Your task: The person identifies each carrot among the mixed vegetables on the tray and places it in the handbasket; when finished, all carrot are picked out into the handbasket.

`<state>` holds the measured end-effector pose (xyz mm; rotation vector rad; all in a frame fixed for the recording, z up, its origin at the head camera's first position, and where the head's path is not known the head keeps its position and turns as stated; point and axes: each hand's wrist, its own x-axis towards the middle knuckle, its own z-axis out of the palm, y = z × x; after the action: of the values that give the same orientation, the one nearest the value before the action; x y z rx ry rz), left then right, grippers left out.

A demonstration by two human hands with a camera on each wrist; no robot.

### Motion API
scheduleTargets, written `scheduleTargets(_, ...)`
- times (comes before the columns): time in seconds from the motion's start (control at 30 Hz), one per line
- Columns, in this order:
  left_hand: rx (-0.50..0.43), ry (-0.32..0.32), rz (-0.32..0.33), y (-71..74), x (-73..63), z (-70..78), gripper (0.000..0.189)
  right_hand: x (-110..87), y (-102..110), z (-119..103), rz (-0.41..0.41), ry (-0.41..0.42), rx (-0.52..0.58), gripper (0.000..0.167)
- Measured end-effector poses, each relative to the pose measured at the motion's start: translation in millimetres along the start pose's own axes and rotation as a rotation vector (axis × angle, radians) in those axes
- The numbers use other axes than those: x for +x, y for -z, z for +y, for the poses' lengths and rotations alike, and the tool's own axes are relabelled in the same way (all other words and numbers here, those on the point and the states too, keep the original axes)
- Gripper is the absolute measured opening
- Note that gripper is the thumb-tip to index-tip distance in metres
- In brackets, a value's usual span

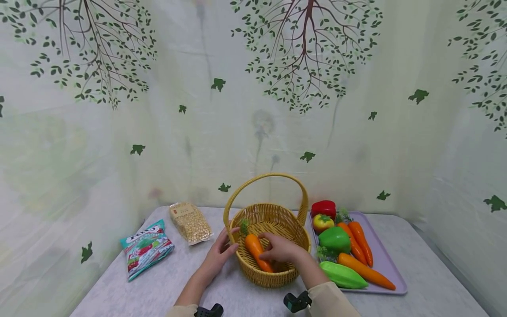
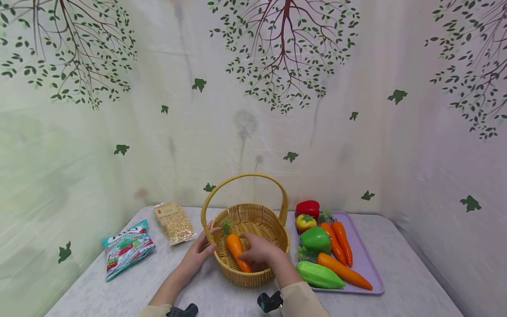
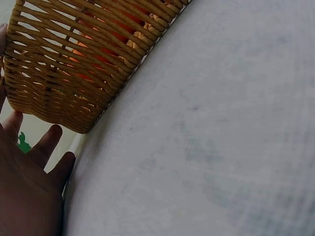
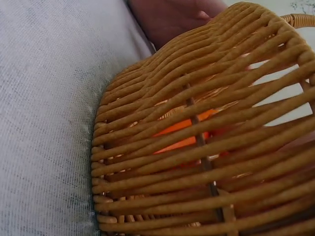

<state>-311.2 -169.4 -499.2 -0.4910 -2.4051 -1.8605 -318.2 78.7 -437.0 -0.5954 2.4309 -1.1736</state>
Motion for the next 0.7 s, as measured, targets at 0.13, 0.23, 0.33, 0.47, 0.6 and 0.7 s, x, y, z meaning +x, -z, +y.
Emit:
scheduleTargets(0.13,0.004,-0.004,0.006,1.7,2.4,0.5,0.049,2.9,0.8,-2.2,-0.026,0.029,0.108,0.059)
scheduleTargets(0.23,0.002,-0.003,0.014,3.1,4.0,0.6,0.048,4.5,1.8,-3.7,-0.048,0.063,0.123,0.053)
scheduleTargets(0.33,-0.004,0.01,0.021,3.0,3.3,-0.7,0.048,4.5,2.1,-3.4,-0.06,0.093,0.071,0.051)
scheduleTargets(0.47,-0.011,0.044,0.017,0.3,0.4,-3.9,0.047,2.7,1.1,0.2,-0.082,0.133,-0.05,0.047)
scheduleTargets(0.6,-0.023,0.059,-0.006,-1.7,-0.1,-4.8,0.047,2.5,0.5,4.5,-0.122,0.138,-0.1,0.045)
scheduleTargets(0.7,-0.027,0.051,0.003,-0.6,1.1,-4.9,0.047,5.0,0.4,5.1,-0.141,0.141,-0.083,0.051)
